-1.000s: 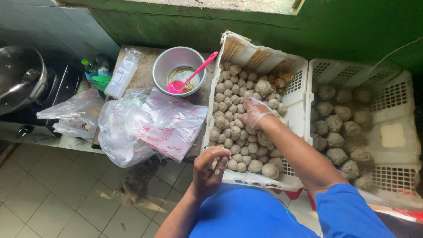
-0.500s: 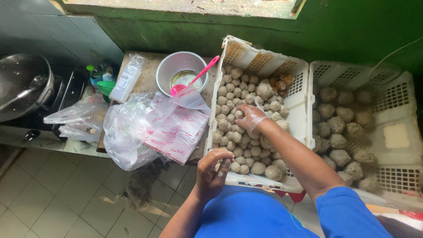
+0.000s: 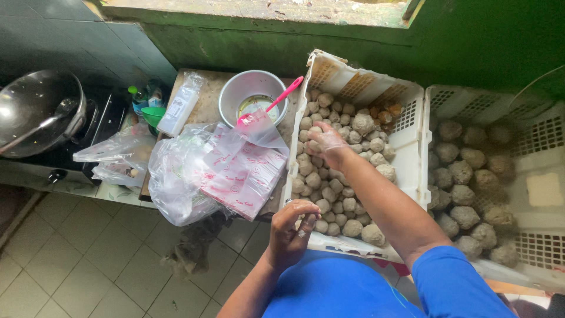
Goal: The person stands at a counter and sorts round meatballs between two plastic crates, picking individual balls from one crate and placing them into the other while wearing a plastic glove on one hand. A metal bowl with a pink ladle and plastic bags sit on the counter beside the crates.
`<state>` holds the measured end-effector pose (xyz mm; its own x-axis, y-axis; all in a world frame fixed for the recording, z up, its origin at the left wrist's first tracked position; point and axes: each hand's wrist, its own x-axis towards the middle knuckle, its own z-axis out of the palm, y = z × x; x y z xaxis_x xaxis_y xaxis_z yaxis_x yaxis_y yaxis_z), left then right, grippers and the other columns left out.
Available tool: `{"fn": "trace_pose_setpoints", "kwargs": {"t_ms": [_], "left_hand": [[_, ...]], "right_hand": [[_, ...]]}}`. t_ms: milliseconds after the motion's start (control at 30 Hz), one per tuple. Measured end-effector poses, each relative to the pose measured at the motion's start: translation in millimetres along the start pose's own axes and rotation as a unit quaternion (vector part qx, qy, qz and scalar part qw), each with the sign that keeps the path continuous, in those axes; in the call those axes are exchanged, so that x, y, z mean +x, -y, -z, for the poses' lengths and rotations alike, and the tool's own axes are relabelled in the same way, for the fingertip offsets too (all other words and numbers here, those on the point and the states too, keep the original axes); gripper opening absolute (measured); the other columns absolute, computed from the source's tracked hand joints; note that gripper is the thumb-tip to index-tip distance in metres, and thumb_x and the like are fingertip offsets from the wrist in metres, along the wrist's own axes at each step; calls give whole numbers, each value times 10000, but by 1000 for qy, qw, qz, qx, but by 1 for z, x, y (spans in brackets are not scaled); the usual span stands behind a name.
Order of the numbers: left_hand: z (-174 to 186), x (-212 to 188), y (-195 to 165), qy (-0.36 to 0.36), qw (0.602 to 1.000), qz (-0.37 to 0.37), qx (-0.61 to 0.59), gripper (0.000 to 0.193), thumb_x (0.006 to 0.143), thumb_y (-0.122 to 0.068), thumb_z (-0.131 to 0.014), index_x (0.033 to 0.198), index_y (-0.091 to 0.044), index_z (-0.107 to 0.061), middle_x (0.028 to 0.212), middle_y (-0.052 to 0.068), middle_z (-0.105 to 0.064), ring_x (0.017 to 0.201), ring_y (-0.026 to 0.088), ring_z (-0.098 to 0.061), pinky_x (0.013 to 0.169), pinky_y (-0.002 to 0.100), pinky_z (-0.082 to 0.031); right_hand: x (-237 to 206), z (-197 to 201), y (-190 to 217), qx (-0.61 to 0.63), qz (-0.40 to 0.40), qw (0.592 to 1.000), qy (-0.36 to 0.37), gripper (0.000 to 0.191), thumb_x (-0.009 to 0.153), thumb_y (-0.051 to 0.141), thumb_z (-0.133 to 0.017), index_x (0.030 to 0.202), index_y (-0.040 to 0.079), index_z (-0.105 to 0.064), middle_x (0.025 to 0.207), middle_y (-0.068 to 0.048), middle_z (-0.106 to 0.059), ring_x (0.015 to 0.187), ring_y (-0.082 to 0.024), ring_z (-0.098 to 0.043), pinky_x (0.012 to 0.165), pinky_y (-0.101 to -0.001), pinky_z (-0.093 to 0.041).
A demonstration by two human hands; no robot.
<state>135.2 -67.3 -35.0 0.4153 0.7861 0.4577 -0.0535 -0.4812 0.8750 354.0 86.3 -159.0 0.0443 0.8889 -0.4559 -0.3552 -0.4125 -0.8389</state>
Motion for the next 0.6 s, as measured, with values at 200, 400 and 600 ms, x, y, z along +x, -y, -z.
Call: {"fn": "trace_pose_setpoints", "kwargs": {"t_ms": [200, 400, 600], "left_hand": [[0, 0, 0, 2, 1000, 1, 1, 160, 913, 82, -641, 1040, -12, -670, 955, 121, -722, 879, 238, -721, 819, 339, -574], [0, -3, 1, 0, 1000, 0, -4, 164, 914, 77, -646, 1047, -15, -669, 952, 115, -722, 879, 237, -722, 823, 339, -572], [3, -6, 2, -4, 1000, -10, 2, 166, 912, 76, -658, 1046, -22, -674, 936, 103, -722, 882, 234, -722, 824, 340, -572]], "right_hand": [[16, -9, 4, -214, 53, 974, -46, 648, 872, 44, -585, 1515, 81, -512, 1340, -138, -657, 1041, -210, -630, 878, -321, -514], [22, 9, -5, -349, 168, 922, -18, 497, 880, 33, -633, 1377, 47, -613, 1279, -118, -712, 1108, -177, -692, 949, -316, -547], [14, 83, 18, -381, 219, 898, -4, 393, 922, 98, -661, 1311, 44, -655, 1240, -120, -737, 1125, -184, -697, 1004, -331, -541]]}}
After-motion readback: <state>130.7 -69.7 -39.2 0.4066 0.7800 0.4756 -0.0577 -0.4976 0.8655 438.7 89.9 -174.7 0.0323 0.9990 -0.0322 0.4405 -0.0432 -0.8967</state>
